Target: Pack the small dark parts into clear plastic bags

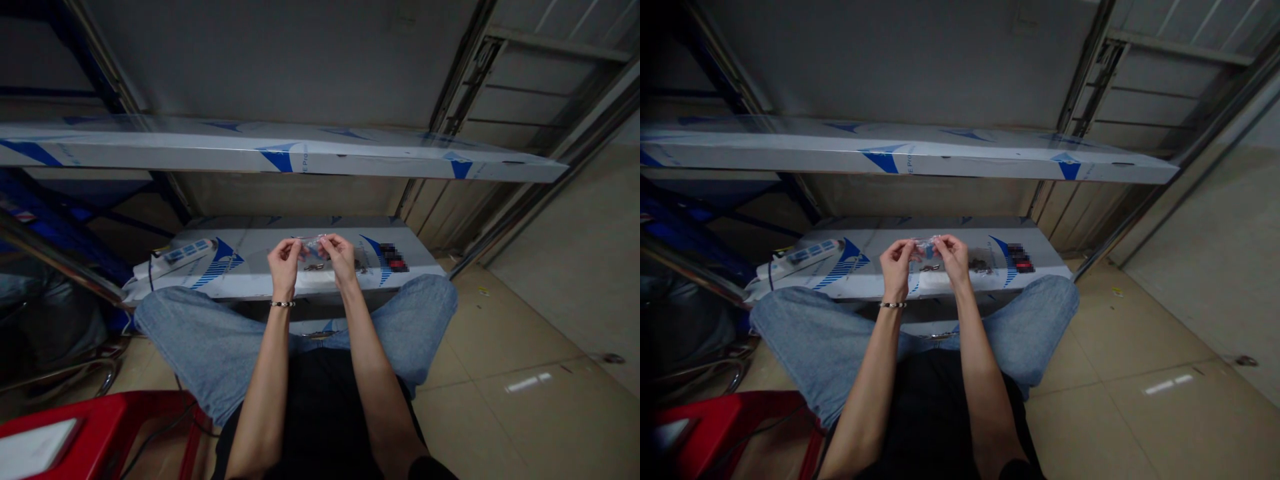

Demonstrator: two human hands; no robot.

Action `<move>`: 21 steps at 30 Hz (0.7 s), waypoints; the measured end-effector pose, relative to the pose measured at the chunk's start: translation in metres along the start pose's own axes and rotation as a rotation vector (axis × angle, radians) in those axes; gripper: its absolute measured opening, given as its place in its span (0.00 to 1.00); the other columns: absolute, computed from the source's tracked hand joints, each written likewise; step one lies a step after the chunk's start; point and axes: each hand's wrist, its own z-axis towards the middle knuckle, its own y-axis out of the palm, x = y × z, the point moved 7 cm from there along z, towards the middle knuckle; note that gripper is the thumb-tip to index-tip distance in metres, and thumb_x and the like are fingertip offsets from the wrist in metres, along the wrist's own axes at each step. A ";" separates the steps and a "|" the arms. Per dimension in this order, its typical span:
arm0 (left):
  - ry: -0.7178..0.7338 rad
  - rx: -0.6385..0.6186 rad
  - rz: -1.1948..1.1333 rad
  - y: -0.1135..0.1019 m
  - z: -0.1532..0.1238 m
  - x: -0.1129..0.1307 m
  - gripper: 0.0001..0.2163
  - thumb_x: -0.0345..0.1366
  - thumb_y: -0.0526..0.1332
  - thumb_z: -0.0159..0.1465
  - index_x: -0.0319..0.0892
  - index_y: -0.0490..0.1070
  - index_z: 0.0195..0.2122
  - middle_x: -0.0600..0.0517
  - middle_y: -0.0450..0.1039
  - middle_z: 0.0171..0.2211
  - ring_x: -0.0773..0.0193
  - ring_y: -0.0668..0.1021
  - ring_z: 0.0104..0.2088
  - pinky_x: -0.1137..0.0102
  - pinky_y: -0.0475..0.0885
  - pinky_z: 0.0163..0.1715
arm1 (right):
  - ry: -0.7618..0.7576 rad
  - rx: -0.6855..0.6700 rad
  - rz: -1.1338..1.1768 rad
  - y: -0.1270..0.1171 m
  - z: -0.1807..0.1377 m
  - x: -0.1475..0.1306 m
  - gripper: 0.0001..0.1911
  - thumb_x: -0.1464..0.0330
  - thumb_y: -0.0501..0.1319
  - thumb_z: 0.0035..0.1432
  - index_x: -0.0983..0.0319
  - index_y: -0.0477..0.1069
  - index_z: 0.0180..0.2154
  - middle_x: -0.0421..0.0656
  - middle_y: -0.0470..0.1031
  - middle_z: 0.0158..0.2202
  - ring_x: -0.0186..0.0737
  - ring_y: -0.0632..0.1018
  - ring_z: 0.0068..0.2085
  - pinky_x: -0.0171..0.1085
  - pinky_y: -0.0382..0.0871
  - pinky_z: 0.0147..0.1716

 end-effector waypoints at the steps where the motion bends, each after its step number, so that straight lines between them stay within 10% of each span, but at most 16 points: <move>1: -0.003 -0.004 0.013 0.000 0.000 0.000 0.12 0.44 0.67 0.62 0.40 0.76 0.31 0.51 0.76 0.26 0.65 0.77 0.27 0.72 0.71 0.27 | 0.003 -0.015 -0.004 0.001 0.000 0.000 0.17 0.52 0.68 0.53 0.59 0.73 0.31 0.40 0.74 0.27 0.36 0.72 0.28 0.34 0.66 0.30; 21: -0.005 -0.246 -0.033 0.001 0.007 0.020 0.12 0.44 0.67 0.62 0.41 0.73 0.29 0.53 0.73 0.24 0.67 0.74 0.26 0.71 0.70 0.31 | 0.064 -0.234 0.042 0.039 -0.009 -0.008 0.19 0.50 0.68 0.53 0.58 0.70 0.30 0.37 0.69 0.24 0.34 0.69 0.27 0.33 0.63 0.26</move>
